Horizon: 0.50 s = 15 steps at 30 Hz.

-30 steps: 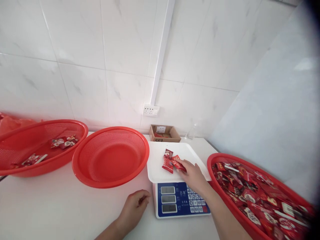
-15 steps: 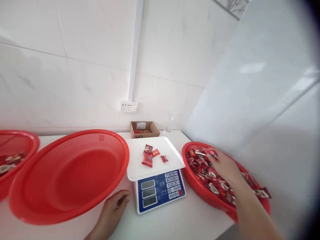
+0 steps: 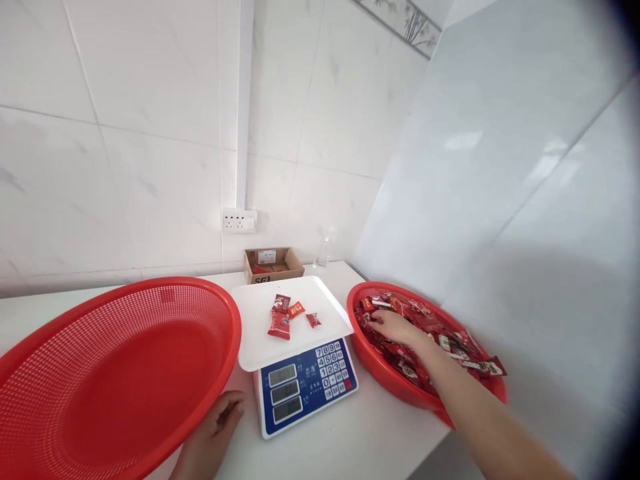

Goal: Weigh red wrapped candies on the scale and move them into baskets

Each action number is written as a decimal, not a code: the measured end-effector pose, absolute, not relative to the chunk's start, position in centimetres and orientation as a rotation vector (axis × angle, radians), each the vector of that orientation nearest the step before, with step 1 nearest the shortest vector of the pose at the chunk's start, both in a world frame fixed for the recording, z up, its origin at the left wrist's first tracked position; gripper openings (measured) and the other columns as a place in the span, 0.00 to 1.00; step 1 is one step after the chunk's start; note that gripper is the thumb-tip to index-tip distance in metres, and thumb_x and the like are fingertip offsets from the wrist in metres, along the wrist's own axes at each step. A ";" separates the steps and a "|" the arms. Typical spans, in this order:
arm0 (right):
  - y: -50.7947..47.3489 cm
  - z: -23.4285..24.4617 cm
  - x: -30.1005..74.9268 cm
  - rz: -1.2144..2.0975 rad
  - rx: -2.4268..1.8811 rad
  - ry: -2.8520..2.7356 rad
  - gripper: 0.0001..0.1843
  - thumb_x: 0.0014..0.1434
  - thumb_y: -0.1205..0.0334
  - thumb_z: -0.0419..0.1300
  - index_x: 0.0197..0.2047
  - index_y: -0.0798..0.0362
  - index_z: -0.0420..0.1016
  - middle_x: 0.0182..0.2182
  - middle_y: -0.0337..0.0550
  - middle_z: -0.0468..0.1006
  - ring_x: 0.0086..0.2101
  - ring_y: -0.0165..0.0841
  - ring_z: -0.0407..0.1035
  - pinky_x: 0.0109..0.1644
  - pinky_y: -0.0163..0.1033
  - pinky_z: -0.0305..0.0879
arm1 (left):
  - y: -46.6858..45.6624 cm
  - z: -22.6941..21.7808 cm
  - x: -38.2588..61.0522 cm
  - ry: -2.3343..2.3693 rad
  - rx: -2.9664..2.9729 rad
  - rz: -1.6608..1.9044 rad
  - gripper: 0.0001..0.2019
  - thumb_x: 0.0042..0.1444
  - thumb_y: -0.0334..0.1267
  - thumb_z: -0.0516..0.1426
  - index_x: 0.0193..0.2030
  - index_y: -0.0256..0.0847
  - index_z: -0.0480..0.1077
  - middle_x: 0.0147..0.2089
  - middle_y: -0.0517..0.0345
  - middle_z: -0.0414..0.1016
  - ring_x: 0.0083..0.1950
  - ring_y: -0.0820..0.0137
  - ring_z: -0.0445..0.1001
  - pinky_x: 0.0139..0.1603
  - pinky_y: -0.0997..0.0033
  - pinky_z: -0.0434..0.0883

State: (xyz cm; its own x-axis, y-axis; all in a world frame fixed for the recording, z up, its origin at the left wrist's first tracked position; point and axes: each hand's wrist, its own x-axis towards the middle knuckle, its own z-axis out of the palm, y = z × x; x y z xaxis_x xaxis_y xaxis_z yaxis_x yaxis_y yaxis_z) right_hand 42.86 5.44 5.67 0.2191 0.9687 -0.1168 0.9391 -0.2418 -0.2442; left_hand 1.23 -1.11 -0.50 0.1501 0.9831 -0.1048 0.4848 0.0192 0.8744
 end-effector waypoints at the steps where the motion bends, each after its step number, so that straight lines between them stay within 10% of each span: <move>1: 5.9 5.2 42.6 0.363 -2.377 -1.848 0.12 0.54 0.59 0.53 0.37 0.54 0.74 0.34 0.47 0.78 0.34 0.37 0.72 0.39 0.38 0.62 | -1.1 -0.5 1.2 1.459 1.585 0.746 0.13 0.50 0.48 0.50 0.35 0.45 0.70 0.36 0.60 0.76 0.40 0.66 0.75 0.42 0.71 0.71; 6: 6.7 3.4 41.4 0.238 -2.465 -1.773 0.25 0.55 0.64 0.50 0.57 0.57 0.61 0.39 0.54 0.76 0.39 0.40 0.71 0.42 0.41 0.61 | -1.2 -0.5 1.2 1.459 1.584 0.744 0.12 0.50 0.47 0.51 0.35 0.46 0.70 0.37 0.60 0.76 0.41 0.66 0.74 0.42 0.71 0.70; 15: 6.9 7.7 39.4 0.138 -2.231 -1.570 0.26 0.57 0.56 0.47 0.58 0.55 0.54 0.44 0.57 0.73 0.43 0.44 0.70 0.45 0.48 0.62 | -1.5 -1.1 1.3 1.400 1.620 0.784 0.10 0.55 0.42 0.48 0.35 0.44 0.68 0.36 0.60 0.74 0.39 0.69 0.72 0.42 0.73 0.68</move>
